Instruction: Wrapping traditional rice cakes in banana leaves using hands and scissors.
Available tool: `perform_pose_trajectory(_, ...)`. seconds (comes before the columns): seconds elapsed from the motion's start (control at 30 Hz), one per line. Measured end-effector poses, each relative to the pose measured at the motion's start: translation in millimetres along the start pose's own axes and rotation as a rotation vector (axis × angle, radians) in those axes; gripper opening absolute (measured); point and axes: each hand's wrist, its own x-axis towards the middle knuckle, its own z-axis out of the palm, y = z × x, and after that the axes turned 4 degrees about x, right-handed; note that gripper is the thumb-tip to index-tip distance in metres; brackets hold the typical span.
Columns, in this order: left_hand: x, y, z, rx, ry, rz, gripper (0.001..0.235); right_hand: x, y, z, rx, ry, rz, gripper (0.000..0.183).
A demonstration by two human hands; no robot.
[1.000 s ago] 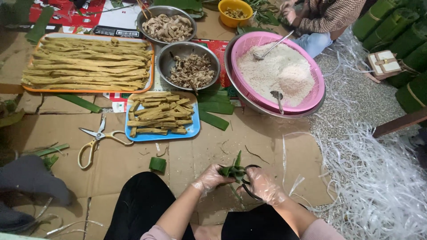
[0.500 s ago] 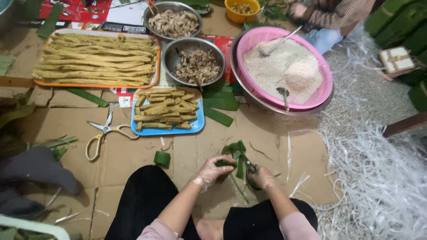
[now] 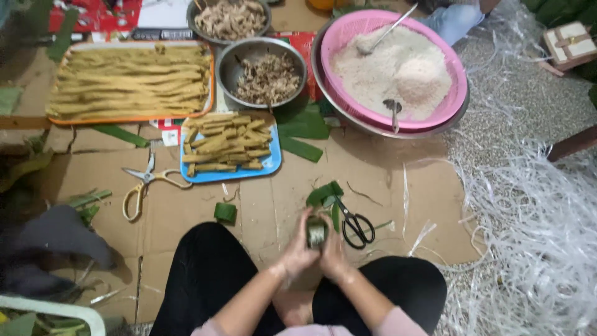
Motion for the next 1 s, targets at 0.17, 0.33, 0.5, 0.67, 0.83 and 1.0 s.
perform_pose_trajectory(0.17,8.5,-65.0,2.8,0.113,-0.075,0.030,0.110,1.2,58.0,31.2,0.163,0.156,-0.135,0.067)
perform_pose_trajectory(0.33,5.9,-35.3,1.3,0.129,-0.045,0.116,0.107,1.6,45.0,25.0,0.205,0.245,-0.221,0.084)
perform_pose_trajectory(0.5,12.0,-11.4,-6.9,0.209,0.019,-0.045,0.096,10.5,29.0,14.3,0.292,0.315,-0.147,0.073)
perform_pose_trajectory(0.67,63.8,-109.2,-21.2,0.429,0.043,-0.056,0.092,47.4,83.0,17.0,0.022,0.134,0.074,0.081)
perform_pose_trajectory(0.83,75.2,-10.4,-46.6,0.483,-0.122,-0.185,0.058,68.3,93.1,-5.8,0.575,-0.024,0.016,0.089)
perform_pose_trajectory(1.0,76.2,-17.7,-47.0,0.416,-0.156,-0.222,0.080,83.4,152.8,17.3,1.028,-0.084,-0.025,0.084)
